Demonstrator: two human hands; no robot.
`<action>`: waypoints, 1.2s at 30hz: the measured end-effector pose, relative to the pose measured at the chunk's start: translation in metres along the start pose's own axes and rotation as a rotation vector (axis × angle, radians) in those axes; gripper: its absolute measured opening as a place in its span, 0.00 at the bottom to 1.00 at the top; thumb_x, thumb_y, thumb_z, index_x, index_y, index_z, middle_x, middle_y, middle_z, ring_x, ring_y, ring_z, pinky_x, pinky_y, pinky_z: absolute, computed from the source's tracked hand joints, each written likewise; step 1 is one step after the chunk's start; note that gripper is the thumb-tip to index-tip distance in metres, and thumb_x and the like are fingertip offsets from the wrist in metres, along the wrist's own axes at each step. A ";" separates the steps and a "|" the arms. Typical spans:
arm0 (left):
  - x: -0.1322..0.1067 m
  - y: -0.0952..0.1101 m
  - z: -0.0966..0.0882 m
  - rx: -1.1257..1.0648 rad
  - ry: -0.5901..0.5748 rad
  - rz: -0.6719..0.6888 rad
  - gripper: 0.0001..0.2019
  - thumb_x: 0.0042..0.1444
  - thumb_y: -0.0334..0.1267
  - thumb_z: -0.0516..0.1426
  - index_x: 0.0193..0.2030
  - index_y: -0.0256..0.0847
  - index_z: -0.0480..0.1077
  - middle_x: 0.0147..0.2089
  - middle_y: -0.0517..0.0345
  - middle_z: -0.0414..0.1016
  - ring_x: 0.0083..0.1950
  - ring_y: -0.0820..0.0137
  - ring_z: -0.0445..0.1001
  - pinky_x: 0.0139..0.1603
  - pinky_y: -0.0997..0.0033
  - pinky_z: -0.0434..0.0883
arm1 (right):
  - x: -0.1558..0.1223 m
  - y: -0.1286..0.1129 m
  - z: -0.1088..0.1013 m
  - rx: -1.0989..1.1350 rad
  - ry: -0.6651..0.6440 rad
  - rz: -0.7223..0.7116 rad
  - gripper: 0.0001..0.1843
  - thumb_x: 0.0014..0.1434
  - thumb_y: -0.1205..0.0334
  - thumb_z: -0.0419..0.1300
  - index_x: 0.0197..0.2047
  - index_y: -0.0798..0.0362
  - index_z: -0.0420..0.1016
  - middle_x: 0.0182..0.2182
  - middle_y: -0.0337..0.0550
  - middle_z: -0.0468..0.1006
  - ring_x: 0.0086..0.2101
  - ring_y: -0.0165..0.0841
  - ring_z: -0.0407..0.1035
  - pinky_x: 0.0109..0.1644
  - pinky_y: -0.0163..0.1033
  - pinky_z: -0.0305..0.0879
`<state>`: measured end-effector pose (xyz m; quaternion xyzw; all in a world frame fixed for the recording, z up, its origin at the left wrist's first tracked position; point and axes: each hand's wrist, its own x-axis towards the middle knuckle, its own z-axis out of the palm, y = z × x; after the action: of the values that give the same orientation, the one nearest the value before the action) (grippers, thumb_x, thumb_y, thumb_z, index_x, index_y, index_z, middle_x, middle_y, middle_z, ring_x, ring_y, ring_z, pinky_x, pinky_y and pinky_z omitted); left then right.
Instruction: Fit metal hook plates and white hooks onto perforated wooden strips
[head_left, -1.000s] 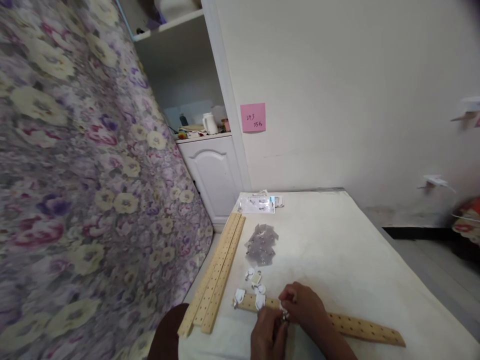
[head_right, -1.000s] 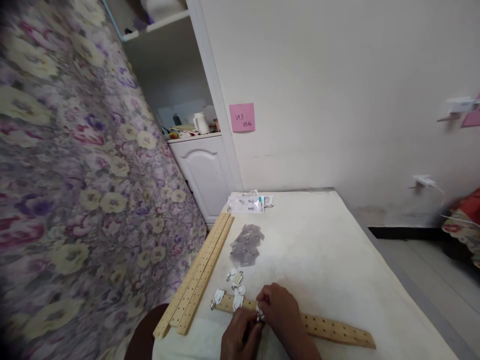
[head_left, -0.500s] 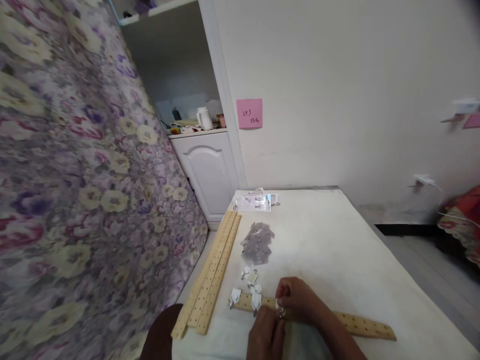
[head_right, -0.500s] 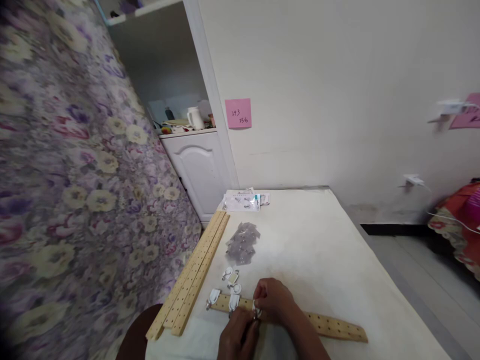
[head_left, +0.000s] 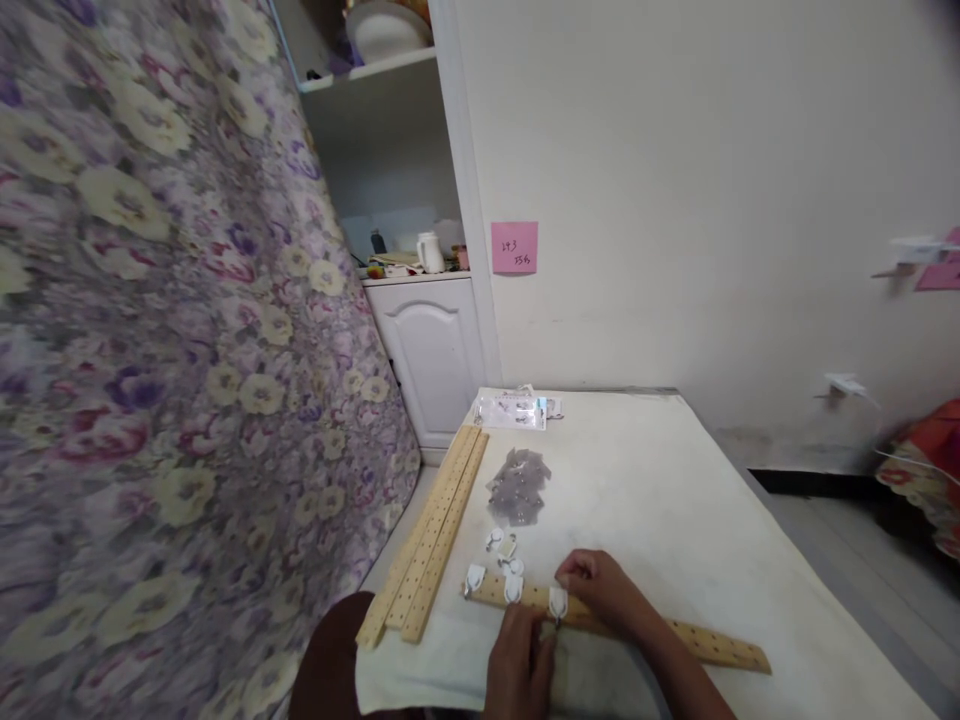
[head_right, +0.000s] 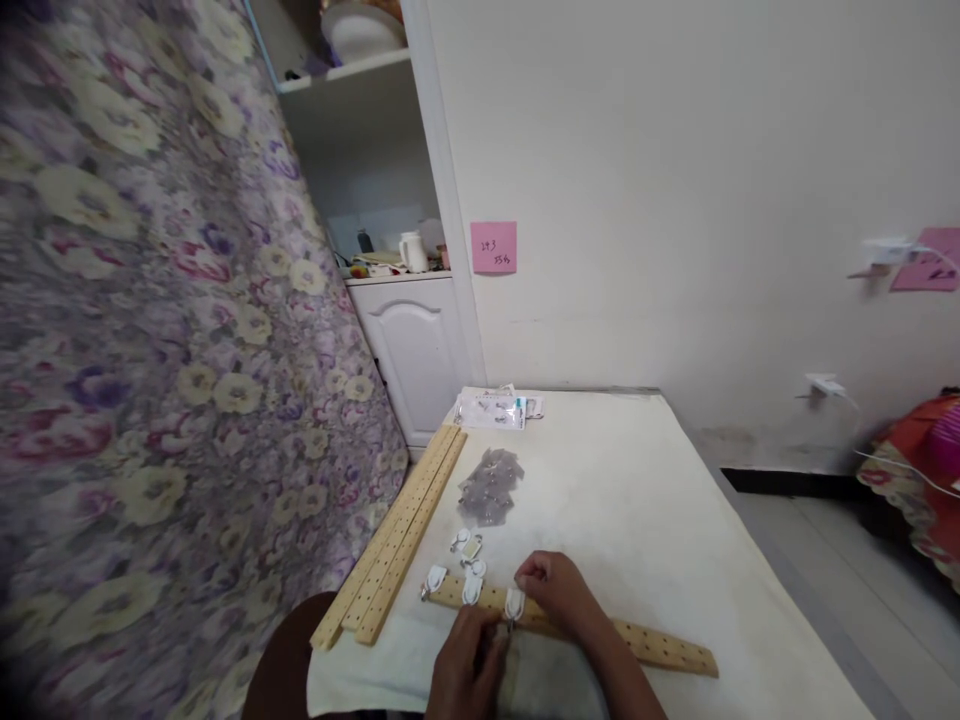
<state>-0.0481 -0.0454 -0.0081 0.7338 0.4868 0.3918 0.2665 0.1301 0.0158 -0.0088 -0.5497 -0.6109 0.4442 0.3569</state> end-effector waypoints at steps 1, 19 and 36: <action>-0.001 0.001 -0.001 -0.003 -0.006 0.000 0.08 0.57 0.38 0.53 0.41 0.42 0.71 0.38 0.54 0.72 0.41 0.66 0.71 0.43 0.68 0.69 | -0.001 0.000 0.000 -0.010 0.007 -0.003 0.09 0.48 0.62 0.56 0.29 0.57 0.77 0.23 0.39 0.76 0.26 0.29 0.67 0.30 0.31 0.57; 0.001 0.005 -0.001 -0.087 -0.027 0.023 0.09 0.61 0.38 0.50 0.43 0.43 0.70 0.39 0.54 0.72 0.43 0.67 0.71 0.45 0.68 0.69 | 0.000 -0.011 0.004 -0.219 -0.047 0.172 0.10 0.38 0.62 0.67 0.29 0.52 0.78 0.26 0.38 0.80 0.27 0.29 0.69 0.31 0.32 0.58; -0.006 -0.032 0.022 0.043 -0.016 0.164 0.13 0.56 0.32 0.47 0.38 0.46 0.72 0.41 0.53 0.75 0.41 0.67 0.74 0.42 0.72 0.71 | 0.008 -0.007 0.004 -0.079 -0.003 0.027 0.07 0.46 0.63 0.60 0.30 0.56 0.77 0.24 0.38 0.77 0.28 0.30 0.68 0.31 0.32 0.59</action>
<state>-0.0477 -0.0390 -0.0467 0.7799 0.4311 0.3959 0.2216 0.1228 0.0233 -0.0043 -0.5709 -0.6211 0.4250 0.3281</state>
